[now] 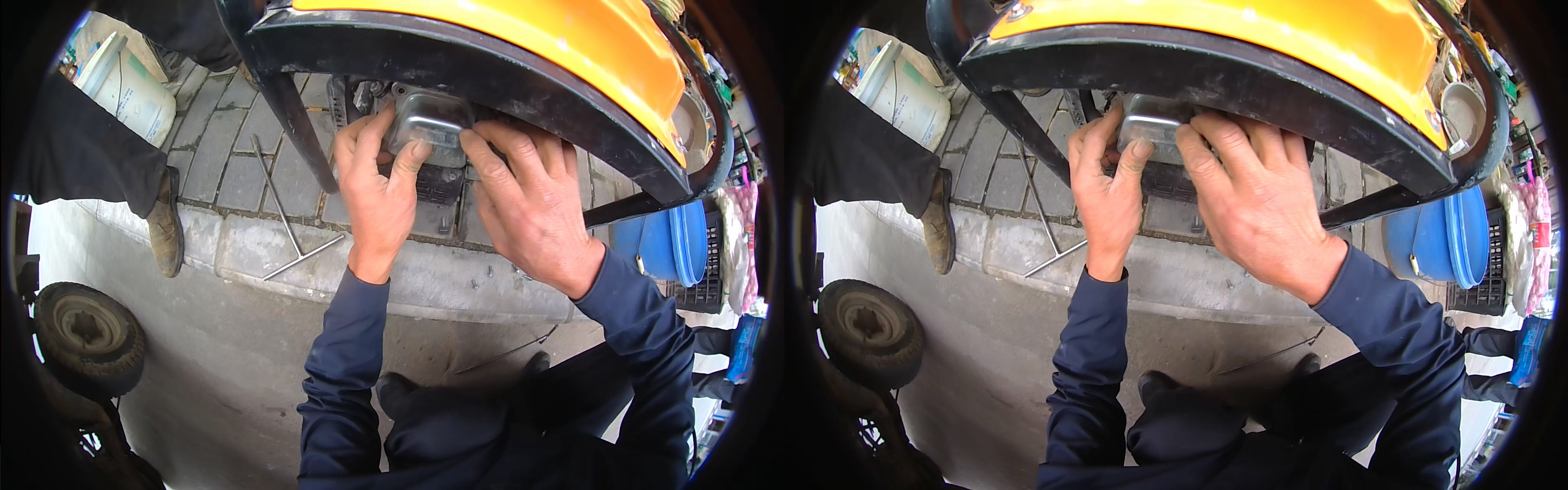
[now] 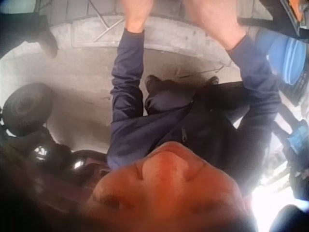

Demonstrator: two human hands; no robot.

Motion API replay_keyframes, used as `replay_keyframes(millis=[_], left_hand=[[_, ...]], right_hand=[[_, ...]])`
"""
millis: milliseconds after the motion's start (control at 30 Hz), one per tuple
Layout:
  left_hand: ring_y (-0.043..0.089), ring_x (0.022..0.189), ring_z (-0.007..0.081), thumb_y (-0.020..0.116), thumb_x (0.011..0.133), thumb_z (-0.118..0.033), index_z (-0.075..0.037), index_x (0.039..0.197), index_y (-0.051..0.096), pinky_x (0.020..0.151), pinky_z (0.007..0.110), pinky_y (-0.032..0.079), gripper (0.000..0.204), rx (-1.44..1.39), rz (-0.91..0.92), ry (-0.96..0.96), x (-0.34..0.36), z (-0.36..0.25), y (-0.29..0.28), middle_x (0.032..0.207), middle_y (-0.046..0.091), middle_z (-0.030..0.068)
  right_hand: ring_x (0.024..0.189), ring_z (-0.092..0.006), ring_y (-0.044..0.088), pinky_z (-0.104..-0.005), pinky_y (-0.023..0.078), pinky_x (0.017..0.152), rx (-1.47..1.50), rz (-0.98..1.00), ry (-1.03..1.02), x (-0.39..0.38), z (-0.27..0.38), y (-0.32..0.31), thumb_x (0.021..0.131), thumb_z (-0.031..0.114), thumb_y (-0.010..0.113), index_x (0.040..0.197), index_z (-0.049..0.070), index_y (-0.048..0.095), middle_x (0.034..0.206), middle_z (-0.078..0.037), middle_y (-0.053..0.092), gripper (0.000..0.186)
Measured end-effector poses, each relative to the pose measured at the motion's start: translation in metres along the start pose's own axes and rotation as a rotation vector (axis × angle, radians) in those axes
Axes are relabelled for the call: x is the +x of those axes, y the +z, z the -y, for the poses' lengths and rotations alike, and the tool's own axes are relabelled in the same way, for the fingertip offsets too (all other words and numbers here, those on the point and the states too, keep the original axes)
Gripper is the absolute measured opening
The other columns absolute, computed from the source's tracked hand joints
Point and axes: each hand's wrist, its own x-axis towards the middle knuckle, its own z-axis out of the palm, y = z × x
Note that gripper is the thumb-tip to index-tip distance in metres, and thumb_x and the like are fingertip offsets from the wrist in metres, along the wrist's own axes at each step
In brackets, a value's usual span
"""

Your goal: The person uses a screwdriver to remove screws from a small electric motor, then moves to a yellow generator and uses a wrench to tighten bolts on its engine. The person handles the motor, power cord, and generator components throughout the clip.

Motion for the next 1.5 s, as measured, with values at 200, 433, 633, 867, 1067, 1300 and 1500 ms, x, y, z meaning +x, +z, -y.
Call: replay_keyframes(millis=[200,433,633,867,1067,1300,1500], left_hand=[[0.059,0.091,0.0163,0.089,0.081,-0.031,-0.003,0.123,0.070,0.078,0.029,0.053,0.055,-0.161,-0.042,-0.106,0.002,0.007,0.000,0.109,0.062,0.0079],[0.061,0.089,0.0162,0.092,0.078,-0.027,0.000,0.114,0.073,0.079,0.029,0.054,0.050,-0.206,-0.091,-0.184,0.003,0.006,0.000,0.106,0.063,0.0084],[0.061,0.086,0.0208,0.092,0.077,-0.028,-0.001,0.111,0.074,0.074,0.032,0.053,0.047,-0.089,-0.153,-0.084,0.004,0.002,0.007,0.104,0.064,0.0102],[0.065,0.080,0.0154,0.085,0.087,-0.023,0.001,0.120,0.069,0.071,0.030,0.054,0.044,0.107,0.055,-0.163,0.012,-0.014,-0.012,0.098,0.071,0.0131],[0.059,0.073,0.0101,0.088,0.083,-0.021,0.002,0.095,0.063,0.068,0.026,0.051,0.036,0.080,0.046,-0.189,0.026,-0.031,-0.016,0.081,0.065,0.0039],[0.051,0.060,0.0045,0.089,0.084,-0.018,-0.005,0.084,0.055,0.055,0.022,0.044,0.036,-0.064,-0.013,-0.349,0.020,-0.030,-0.008,0.070,0.058,-0.0032],[0.063,0.069,0.0089,0.093,0.080,-0.032,0.003,0.095,0.066,0.061,0.022,0.054,0.046,0.032,0.058,-0.198,0.025,-0.013,-0.016,0.084,0.068,0.0062]], right_hand=[[0.111,-0.0364,0.054,-0.0491,0.041,0.095,-0.002,-0.040,0.033,0.016,-0.004,0.024,0.079,0.012,0.079,0.134,0.009,0.059,0.127,-0.013,0.059,0.059],[0.108,-0.0373,0.056,-0.0491,0.041,0.093,0.046,-0.047,0.065,0.024,-0.001,0.037,0.077,0.021,0.084,0.129,0.009,0.060,0.121,-0.014,0.060,0.058],[0.104,-0.0396,0.057,-0.0498,0.043,0.090,0.057,-0.067,0.056,0.031,0.000,0.036,0.080,0.022,0.083,0.126,0.009,0.061,0.117,-0.016,0.060,0.053],[0.094,-0.0357,0.059,-0.0467,0.046,0.079,-0.095,-0.221,-0.129,0.014,0.001,0.018,0.083,0.014,0.077,0.119,0.008,0.065,0.105,-0.016,0.061,0.039],[0.074,-0.0325,0.060,-0.0410,0.049,0.062,0.354,0.296,-0.084,-0.093,-0.008,0.014,0.082,-0.001,0.075,0.093,0.000,0.066,0.084,-0.013,0.057,0.015],[0.076,-0.0394,0.068,-0.0455,0.055,0.066,0.560,0.682,0.377,-0.196,0.003,0.058,0.091,0.017,0.074,0.099,0.001,0.062,0.089,-0.019,0.068,0.021],[0.079,-0.0430,0.068,-0.0508,0.055,0.066,0.522,0.583,0.221,-0.201,0.015,0.082,0.091,0.019,0.073,0.102,0.001,0.054,0.091,-0.021,0.063,0.028]])
